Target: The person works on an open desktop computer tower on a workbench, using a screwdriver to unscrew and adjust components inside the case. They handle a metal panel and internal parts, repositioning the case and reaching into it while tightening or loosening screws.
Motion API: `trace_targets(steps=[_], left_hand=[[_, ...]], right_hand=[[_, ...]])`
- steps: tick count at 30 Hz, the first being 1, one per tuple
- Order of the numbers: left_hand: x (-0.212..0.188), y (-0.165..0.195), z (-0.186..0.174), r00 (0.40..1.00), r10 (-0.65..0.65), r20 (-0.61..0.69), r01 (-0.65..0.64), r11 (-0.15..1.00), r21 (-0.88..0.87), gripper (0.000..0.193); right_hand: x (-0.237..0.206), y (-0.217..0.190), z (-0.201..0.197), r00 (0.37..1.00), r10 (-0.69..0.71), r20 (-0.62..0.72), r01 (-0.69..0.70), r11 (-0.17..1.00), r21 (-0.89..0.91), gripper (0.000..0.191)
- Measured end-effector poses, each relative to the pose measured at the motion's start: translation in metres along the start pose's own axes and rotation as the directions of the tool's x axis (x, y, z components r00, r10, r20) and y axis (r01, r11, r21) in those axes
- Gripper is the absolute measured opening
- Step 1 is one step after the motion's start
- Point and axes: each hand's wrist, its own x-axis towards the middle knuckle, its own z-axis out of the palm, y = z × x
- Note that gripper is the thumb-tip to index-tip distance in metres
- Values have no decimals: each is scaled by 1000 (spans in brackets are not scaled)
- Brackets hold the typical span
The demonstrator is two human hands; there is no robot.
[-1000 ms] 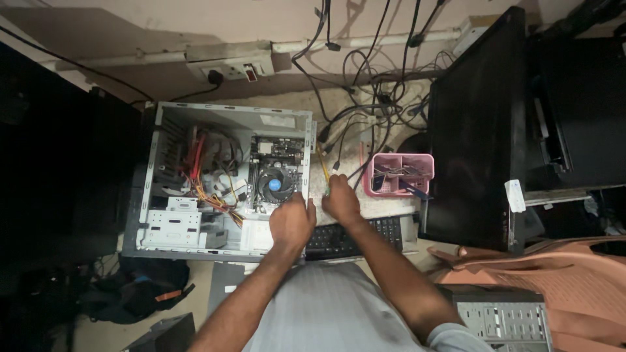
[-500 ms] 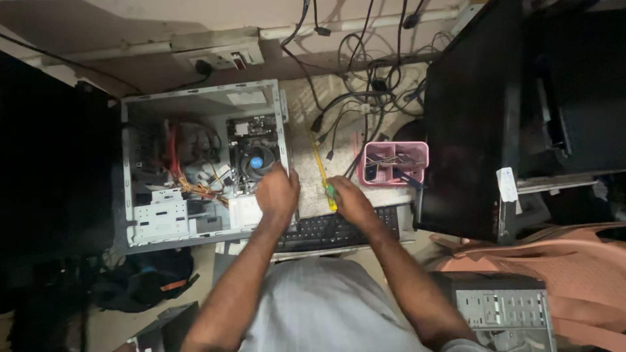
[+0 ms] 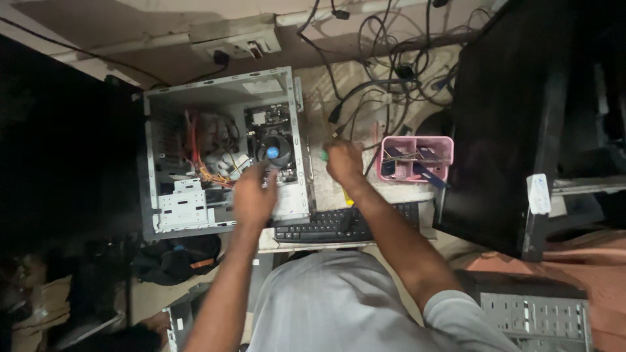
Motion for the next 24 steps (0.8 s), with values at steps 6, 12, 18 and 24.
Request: trace_targets(steps=[6, 12, 18, 24], left_hand=[[-14, -57, -73, 979, -185, -88, 191, 979, 72, 25], [-12, -103, -96, 996, -5, 88, -4, 995, 102, 27], [-13, -134, -112, 876, -211, 434, 186, 977, 100, 51], [20, -207, -135, 842, 6, 539, 14, 999, -33, 24]], right_hand=[[9, -23, -23, 987, 75, 144, -48, 981, -186, 23], [9, -88, -77, 999, 6, -35, 6, 941, 339, 42], [-17, -226, -56, 846, -477, -237, 532, 783, 323, 30], [9, -313, -24, 932, -336, 134, 315, 936, 159, 33]])
